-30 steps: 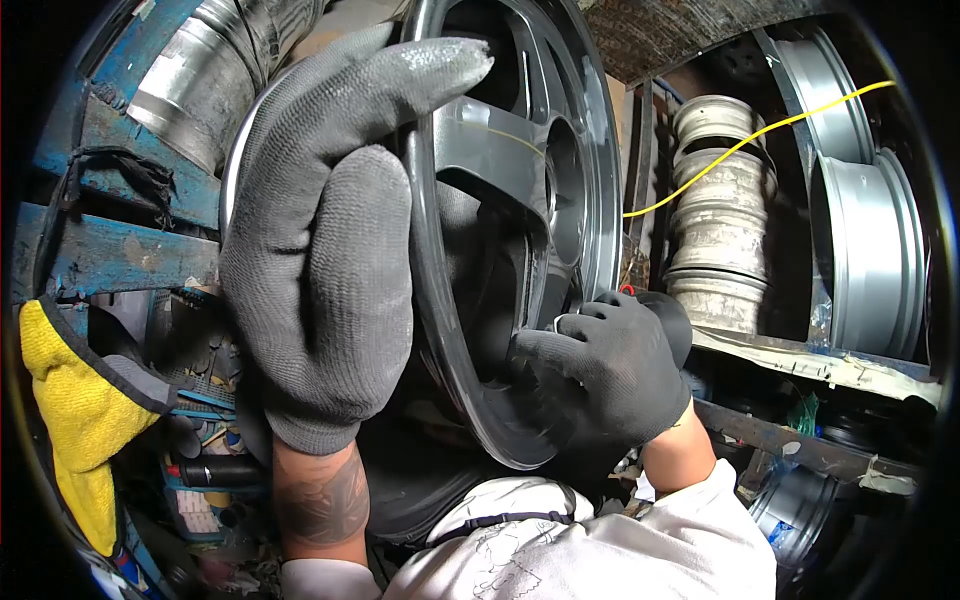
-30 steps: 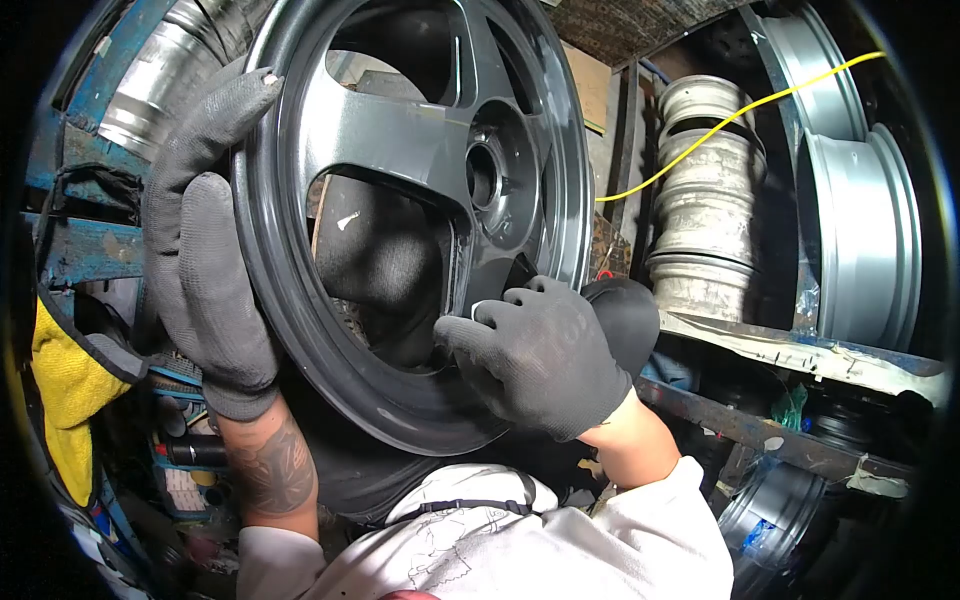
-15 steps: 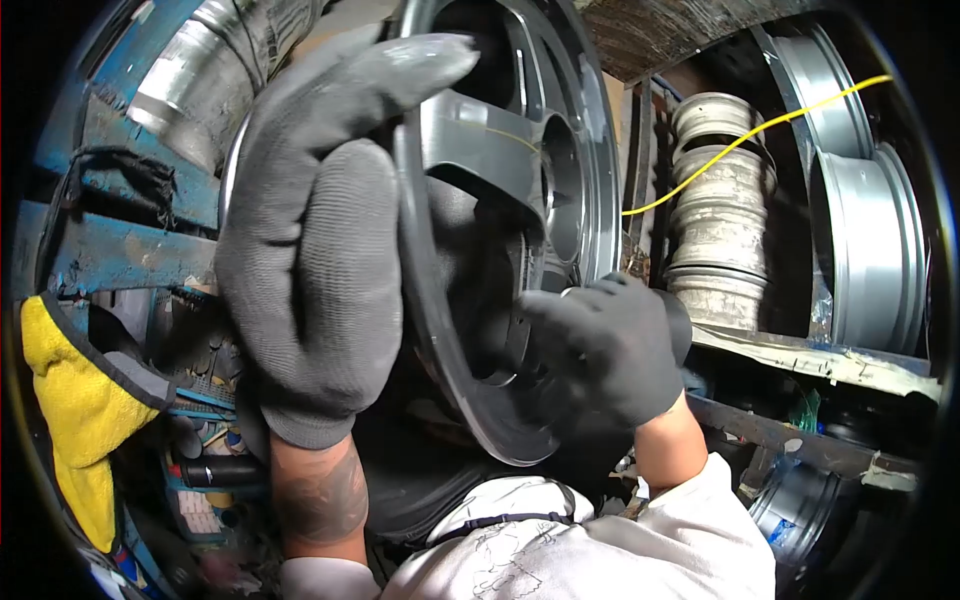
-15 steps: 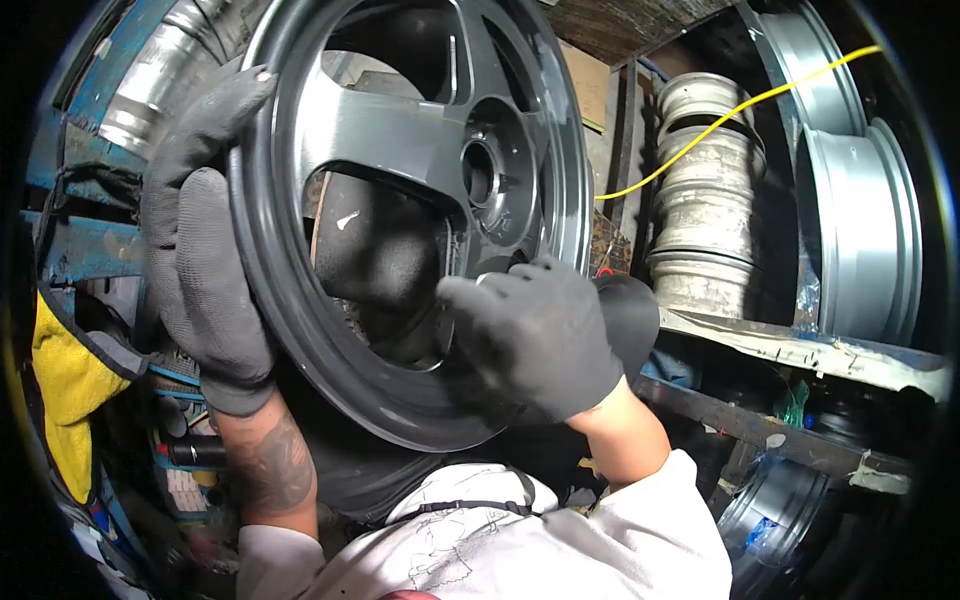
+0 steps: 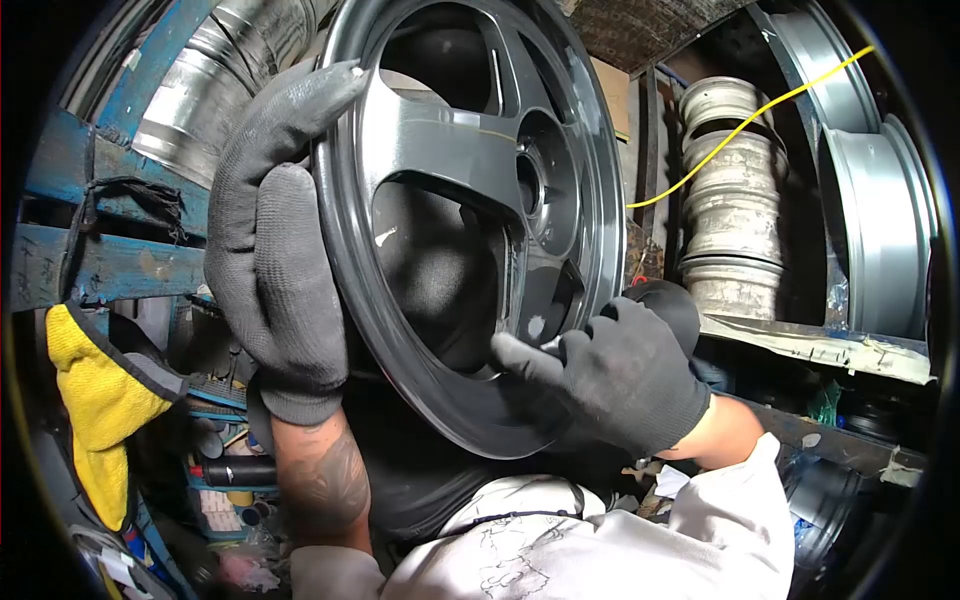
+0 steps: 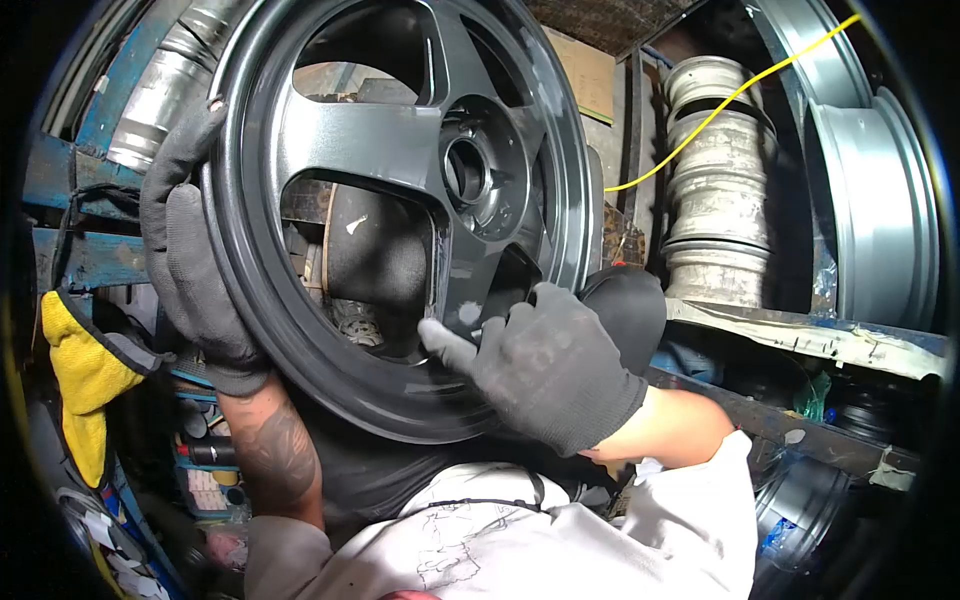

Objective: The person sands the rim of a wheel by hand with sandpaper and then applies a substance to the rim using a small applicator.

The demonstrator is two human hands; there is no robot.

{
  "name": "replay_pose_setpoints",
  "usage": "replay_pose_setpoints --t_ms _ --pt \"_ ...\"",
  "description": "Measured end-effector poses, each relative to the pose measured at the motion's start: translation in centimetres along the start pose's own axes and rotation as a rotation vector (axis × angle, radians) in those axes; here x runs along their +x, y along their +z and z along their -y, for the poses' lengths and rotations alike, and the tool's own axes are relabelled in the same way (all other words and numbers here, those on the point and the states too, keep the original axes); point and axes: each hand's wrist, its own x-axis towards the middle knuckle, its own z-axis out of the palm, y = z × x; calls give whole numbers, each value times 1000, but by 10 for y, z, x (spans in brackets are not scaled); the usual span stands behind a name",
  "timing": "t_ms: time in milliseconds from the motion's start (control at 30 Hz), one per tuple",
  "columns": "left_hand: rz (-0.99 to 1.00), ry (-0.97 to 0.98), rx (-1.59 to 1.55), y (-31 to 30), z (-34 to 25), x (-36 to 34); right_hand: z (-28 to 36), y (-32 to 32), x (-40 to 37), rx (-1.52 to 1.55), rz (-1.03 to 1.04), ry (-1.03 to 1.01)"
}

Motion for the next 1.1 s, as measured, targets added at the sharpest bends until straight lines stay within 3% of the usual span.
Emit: replay_pose_setpoints --t_ms 67,167,233,300,400,433,500,567,600,633,767,833,900,1000,1100 --pt "22 136 -33 -2 18 2 0 -8 -3 -16 74 -34" --pt "-6 43 -31 2 3 0 -16 7 9 -101 -109 83" --pt "-33 15 -93 5 3 -1 -30 0 15 -88 -106 263" --pt "-36 -60 1 4 -20 -5 -48 -9 12 230 -277 310" --pt "-63 48 -29 11 -10 -3 -78 -5 17 737 -727 281" --pt "-95 104 -40 16 -9 -2 -89 -3 21 856 -716 377" --pt "-33 98 89 13 -29 -7 -123 43 35 1109 -874 295" --pt "19 208 162 12 -35 -8 -122 62 38 1228 -834 368" --pt "24 194 196 14 -40 -6 -129 78 41 1228 -784 300" --pt "30 168 228 17 -44 -7 -128 79 42 1243 -869 170" --pt "111 153 351 14 -63 1 -104 72 38 1276 -988 140" --pt "58 169 474 26 -81 2 -95 70 37 1261 -1101 84" --pt "188 136 535 33 -99 2 -93 63 37 1217 -1299 -74" --pt "556 165 780 60 -133 13 -95 40 25 858 -1440 -222" --pt "1045 -227 314 79 -129 53 -90 46 24 785 -1398 -234"
